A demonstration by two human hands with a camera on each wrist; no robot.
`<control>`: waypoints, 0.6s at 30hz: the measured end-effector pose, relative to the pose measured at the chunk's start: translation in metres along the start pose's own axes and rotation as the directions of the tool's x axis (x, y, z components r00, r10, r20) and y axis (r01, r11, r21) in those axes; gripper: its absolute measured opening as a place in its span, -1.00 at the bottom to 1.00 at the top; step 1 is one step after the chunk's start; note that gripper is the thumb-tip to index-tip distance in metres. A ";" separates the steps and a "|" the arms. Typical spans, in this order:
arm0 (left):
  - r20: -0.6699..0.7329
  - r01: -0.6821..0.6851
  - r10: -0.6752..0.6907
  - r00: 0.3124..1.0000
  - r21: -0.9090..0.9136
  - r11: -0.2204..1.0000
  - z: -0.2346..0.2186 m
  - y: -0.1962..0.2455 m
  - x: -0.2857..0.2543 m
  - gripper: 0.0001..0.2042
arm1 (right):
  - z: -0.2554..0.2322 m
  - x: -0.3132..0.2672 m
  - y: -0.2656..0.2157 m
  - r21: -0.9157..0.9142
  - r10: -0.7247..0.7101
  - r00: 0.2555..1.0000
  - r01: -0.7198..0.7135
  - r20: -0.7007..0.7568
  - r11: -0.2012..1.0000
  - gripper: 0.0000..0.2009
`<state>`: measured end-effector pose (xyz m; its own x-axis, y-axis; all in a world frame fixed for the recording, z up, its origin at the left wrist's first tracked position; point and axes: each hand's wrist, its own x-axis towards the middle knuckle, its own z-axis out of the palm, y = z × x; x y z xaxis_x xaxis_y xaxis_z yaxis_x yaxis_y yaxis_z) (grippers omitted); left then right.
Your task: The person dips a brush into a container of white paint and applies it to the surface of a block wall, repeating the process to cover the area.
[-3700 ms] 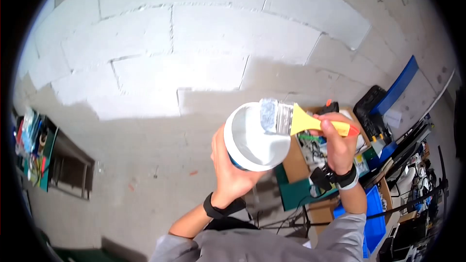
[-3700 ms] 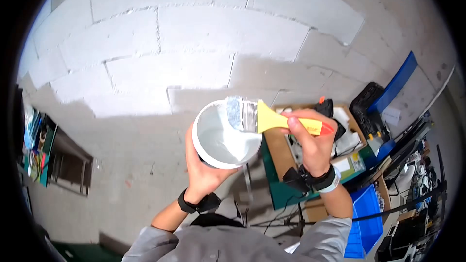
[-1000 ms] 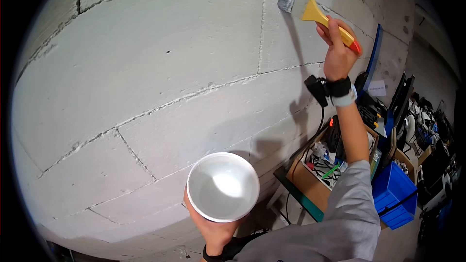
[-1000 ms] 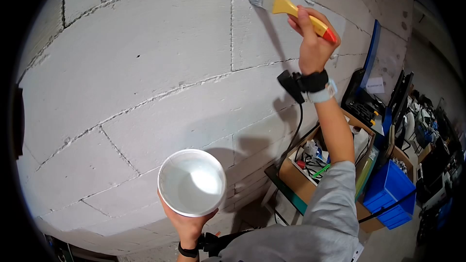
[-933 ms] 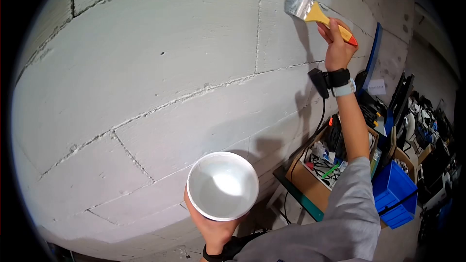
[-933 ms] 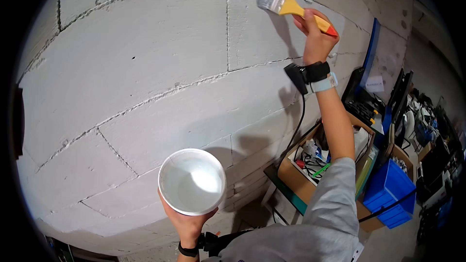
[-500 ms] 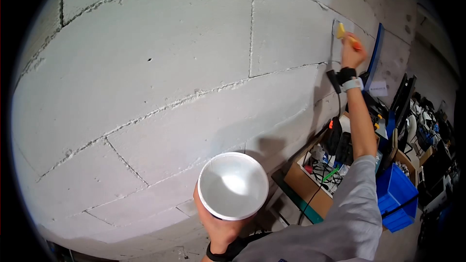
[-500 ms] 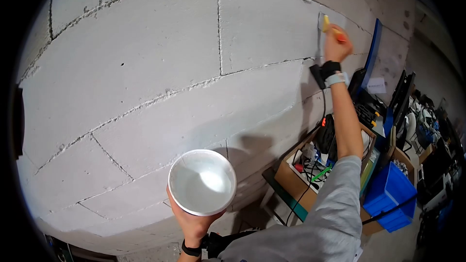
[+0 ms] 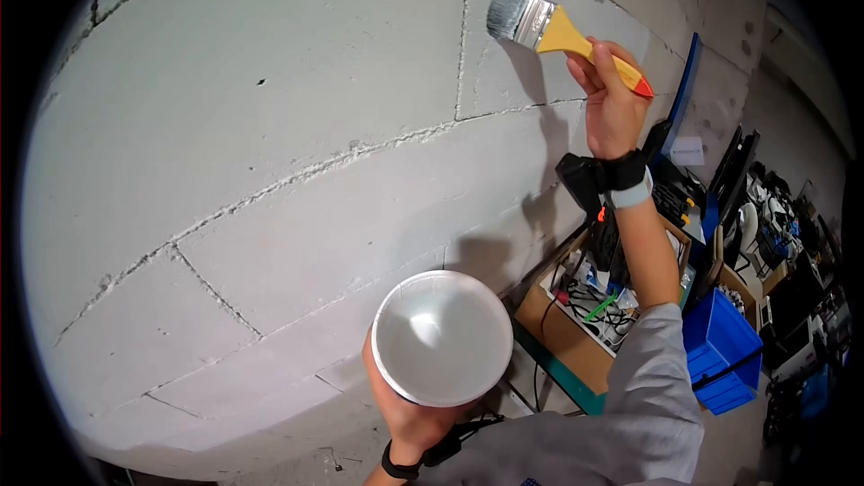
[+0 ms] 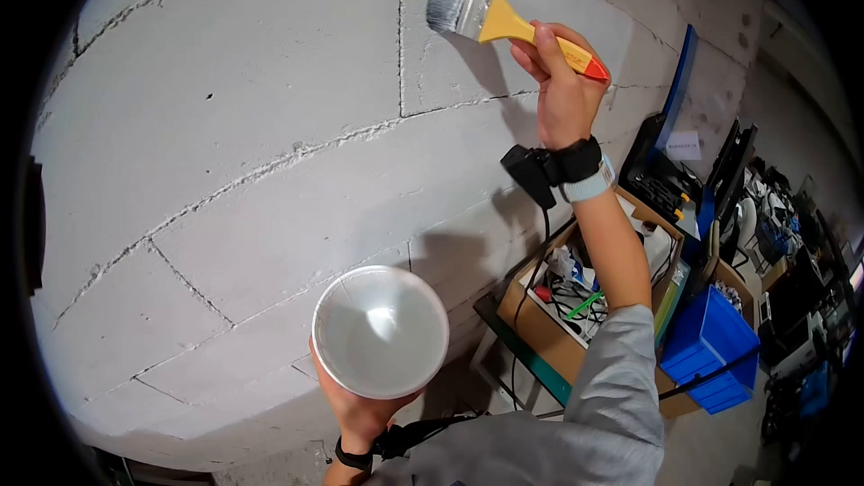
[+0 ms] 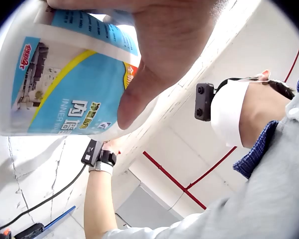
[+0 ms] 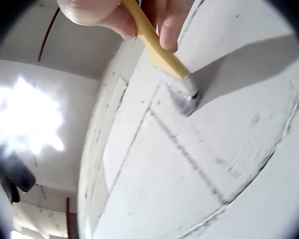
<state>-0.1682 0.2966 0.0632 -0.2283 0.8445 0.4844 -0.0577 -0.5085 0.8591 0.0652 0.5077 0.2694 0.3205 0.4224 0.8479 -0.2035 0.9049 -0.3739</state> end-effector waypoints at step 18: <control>-0.084 -0.084 0.081 0.993 -0.026 0.996 0.011 -0.009 0.002 0.07 | -0.176 0.114 0.066 -0.879 -0.648 0.760 0.277 -0.047 0.389 -0.90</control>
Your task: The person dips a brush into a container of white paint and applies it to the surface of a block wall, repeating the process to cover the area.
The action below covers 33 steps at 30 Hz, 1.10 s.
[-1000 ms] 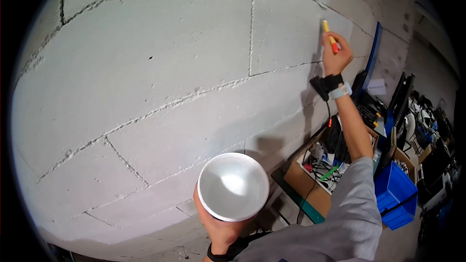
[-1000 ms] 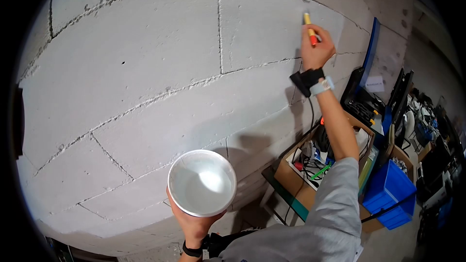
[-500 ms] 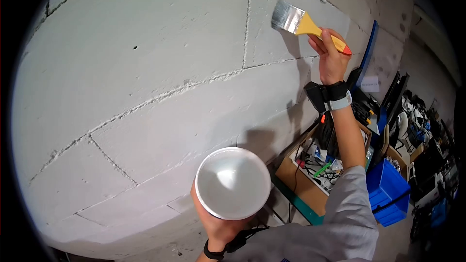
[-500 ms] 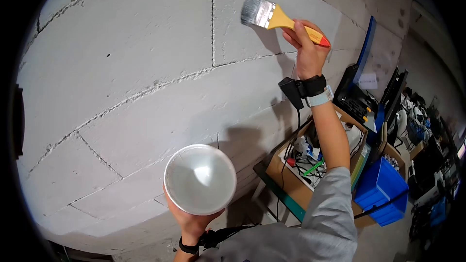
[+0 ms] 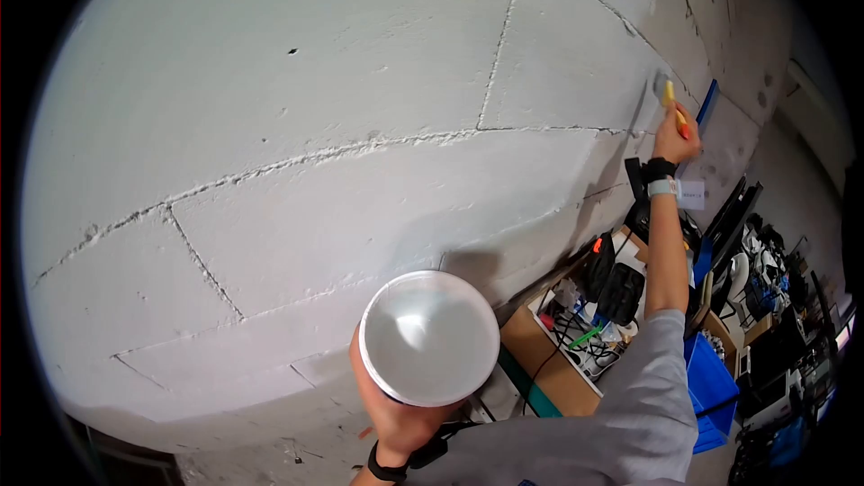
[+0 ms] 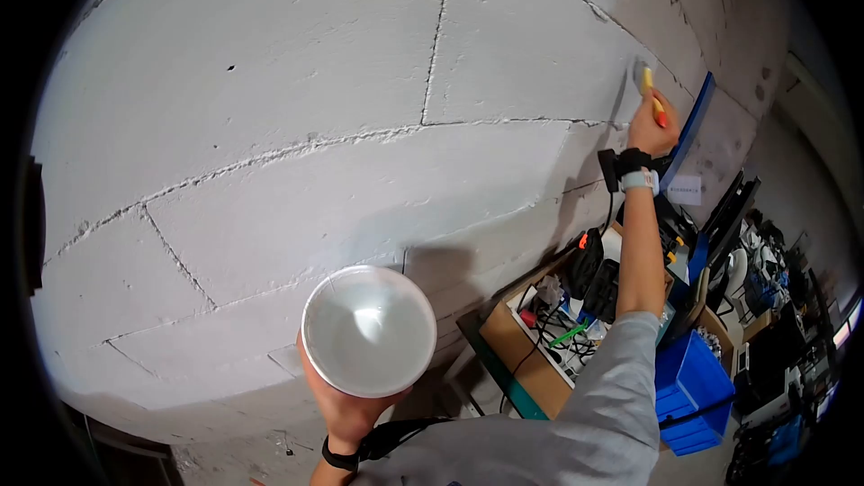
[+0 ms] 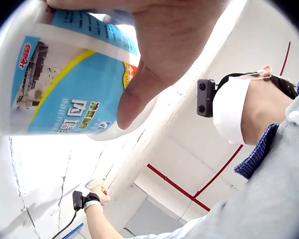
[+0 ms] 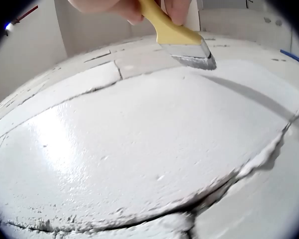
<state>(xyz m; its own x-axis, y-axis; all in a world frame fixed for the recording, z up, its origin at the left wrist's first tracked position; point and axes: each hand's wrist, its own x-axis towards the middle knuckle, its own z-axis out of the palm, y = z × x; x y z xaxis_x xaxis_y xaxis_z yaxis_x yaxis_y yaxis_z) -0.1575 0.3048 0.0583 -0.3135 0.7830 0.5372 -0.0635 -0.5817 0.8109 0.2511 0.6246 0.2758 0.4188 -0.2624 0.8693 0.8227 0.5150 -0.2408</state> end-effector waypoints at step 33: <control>-0.022 0.154 -0.152 0.988 0.172 0.973 0.010 0.002 0.009 0.14 | 0.026 0.009 0.048 0.271 0.176 0.973 -0.212 0.152 0.939 -0.94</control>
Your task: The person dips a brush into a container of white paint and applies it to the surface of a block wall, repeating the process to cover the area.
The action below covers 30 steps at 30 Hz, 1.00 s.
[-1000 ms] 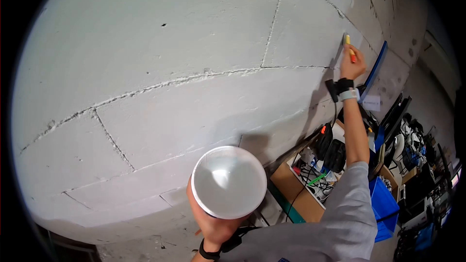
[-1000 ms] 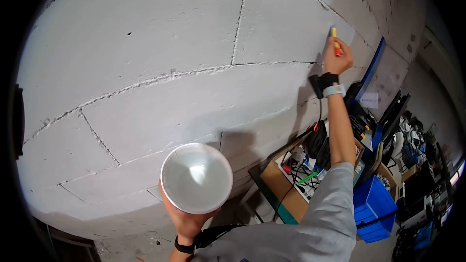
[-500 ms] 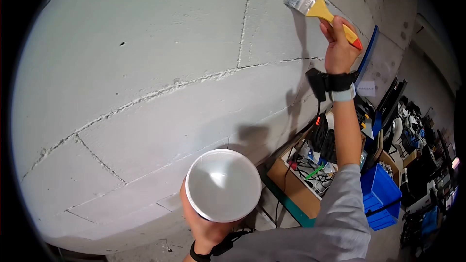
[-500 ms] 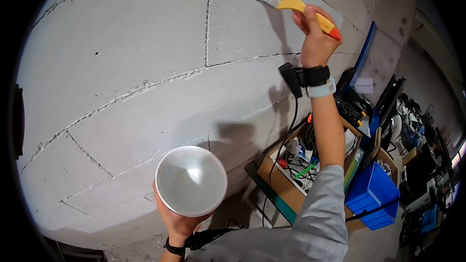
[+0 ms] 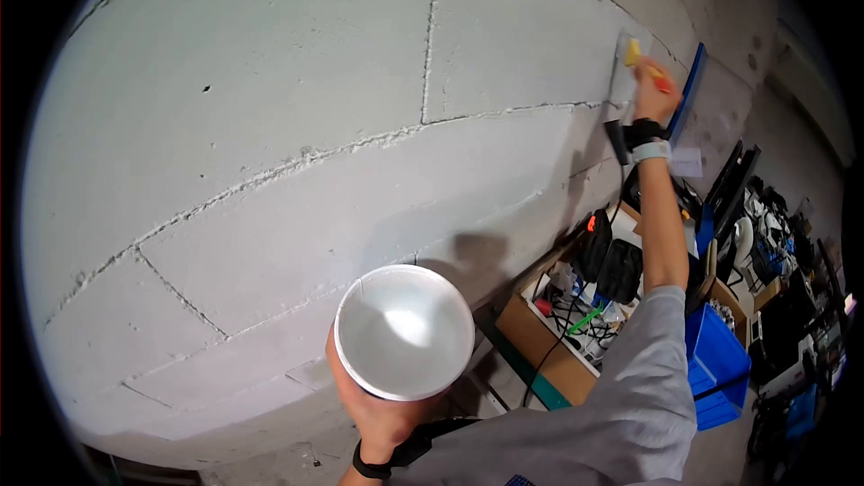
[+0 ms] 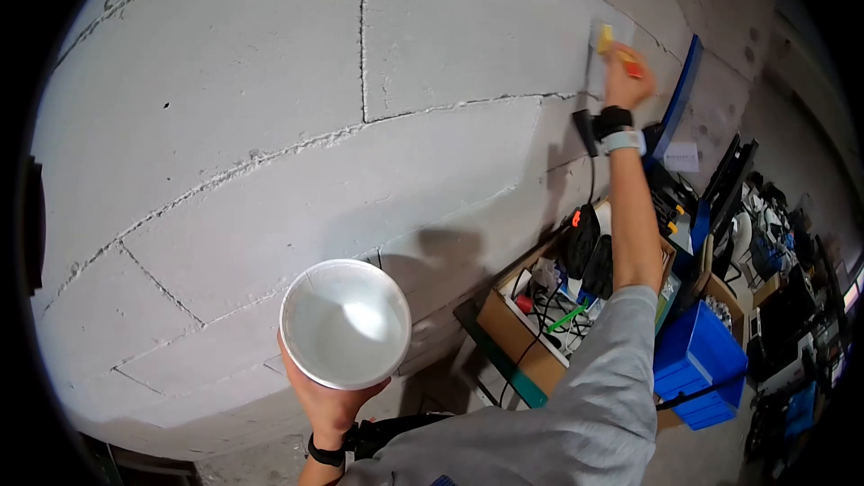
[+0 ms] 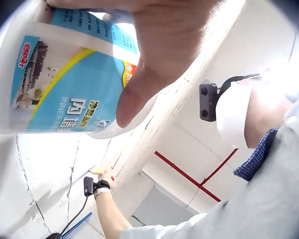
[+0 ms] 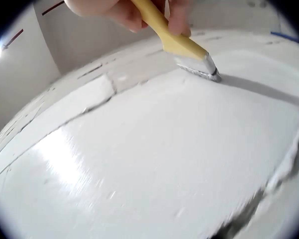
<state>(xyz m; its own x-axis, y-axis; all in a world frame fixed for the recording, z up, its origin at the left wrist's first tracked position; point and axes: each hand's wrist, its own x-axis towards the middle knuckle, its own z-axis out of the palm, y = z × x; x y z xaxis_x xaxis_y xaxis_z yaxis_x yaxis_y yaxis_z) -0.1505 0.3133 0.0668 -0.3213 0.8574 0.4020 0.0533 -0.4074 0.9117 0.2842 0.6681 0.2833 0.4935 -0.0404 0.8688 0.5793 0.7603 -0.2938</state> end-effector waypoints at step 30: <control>0.260 -0.073 0.065 0.964 0.021 0.997 0.062 -0.014 0.011 0.23 | -0.020 -0.104 -0.050 -0.210 -0.027 0.998 0.040 0.065 0.977 -0.92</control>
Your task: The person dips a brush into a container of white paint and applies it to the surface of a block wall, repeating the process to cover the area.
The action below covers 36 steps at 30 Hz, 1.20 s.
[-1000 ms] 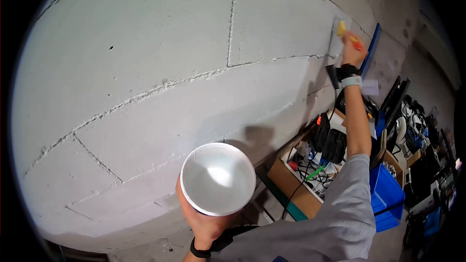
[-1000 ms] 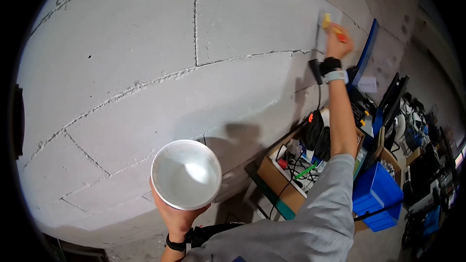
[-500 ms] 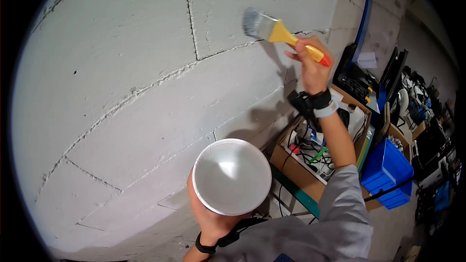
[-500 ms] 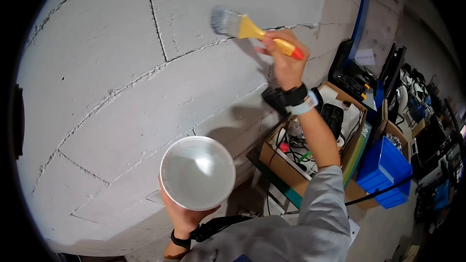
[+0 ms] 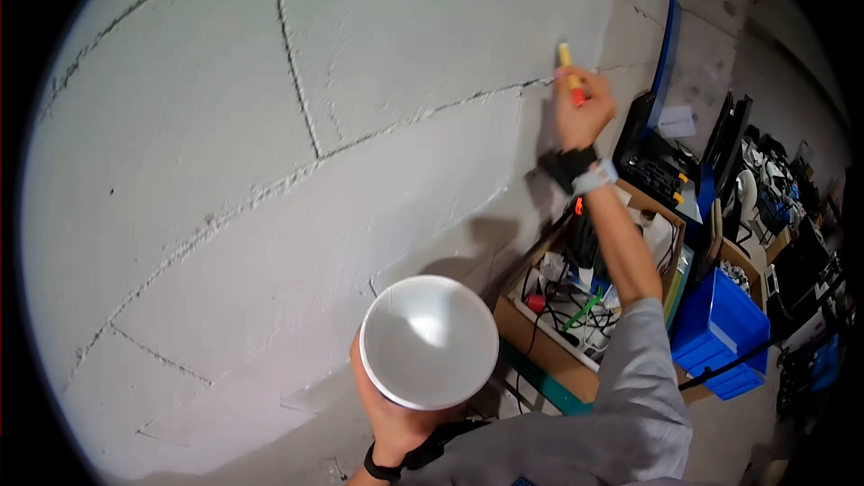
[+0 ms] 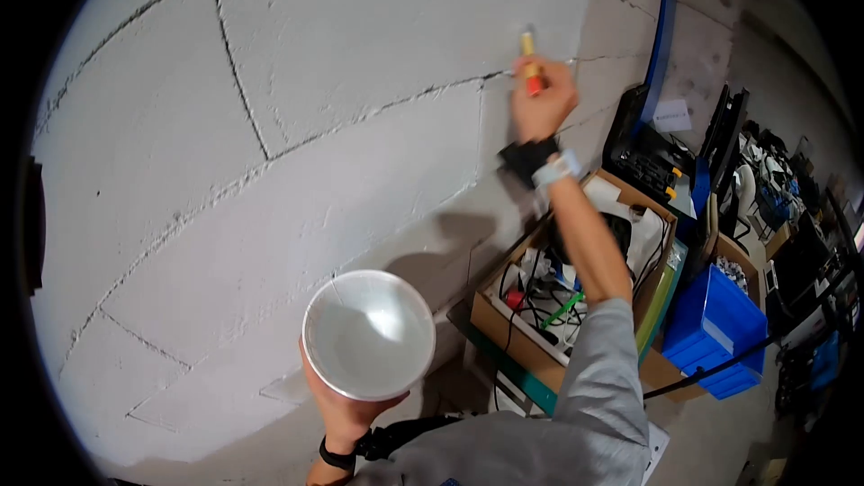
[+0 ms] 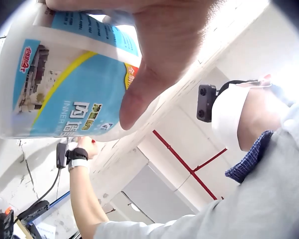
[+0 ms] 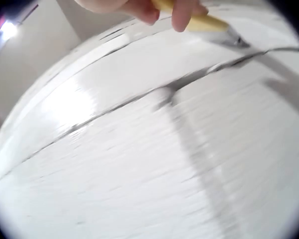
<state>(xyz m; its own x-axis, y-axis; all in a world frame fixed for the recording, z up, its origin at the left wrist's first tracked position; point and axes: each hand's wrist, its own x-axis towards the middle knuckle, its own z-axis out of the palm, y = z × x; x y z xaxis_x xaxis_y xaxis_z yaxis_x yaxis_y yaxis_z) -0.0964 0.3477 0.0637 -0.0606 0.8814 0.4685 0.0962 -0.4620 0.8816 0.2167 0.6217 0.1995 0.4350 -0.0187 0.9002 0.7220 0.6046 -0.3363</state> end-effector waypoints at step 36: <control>0.136 0.004 -0.006 0.991 0.017 1.000 0.065 -0.008 0.021 0.11 | 0.000 0.051 -0.084 0.608 -0.169 0.946 -0.036 0.276 0.793 -0.88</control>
<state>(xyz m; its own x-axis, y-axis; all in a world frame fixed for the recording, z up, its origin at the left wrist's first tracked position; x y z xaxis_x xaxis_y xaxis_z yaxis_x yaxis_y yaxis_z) -0.0341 0.3760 0.0629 0.0741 0.8895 0.4509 0.1129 -0.4567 0.8824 0.1779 0.5699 0.2739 0.1404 0.0999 0.9850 0.2300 0.9644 -0.1306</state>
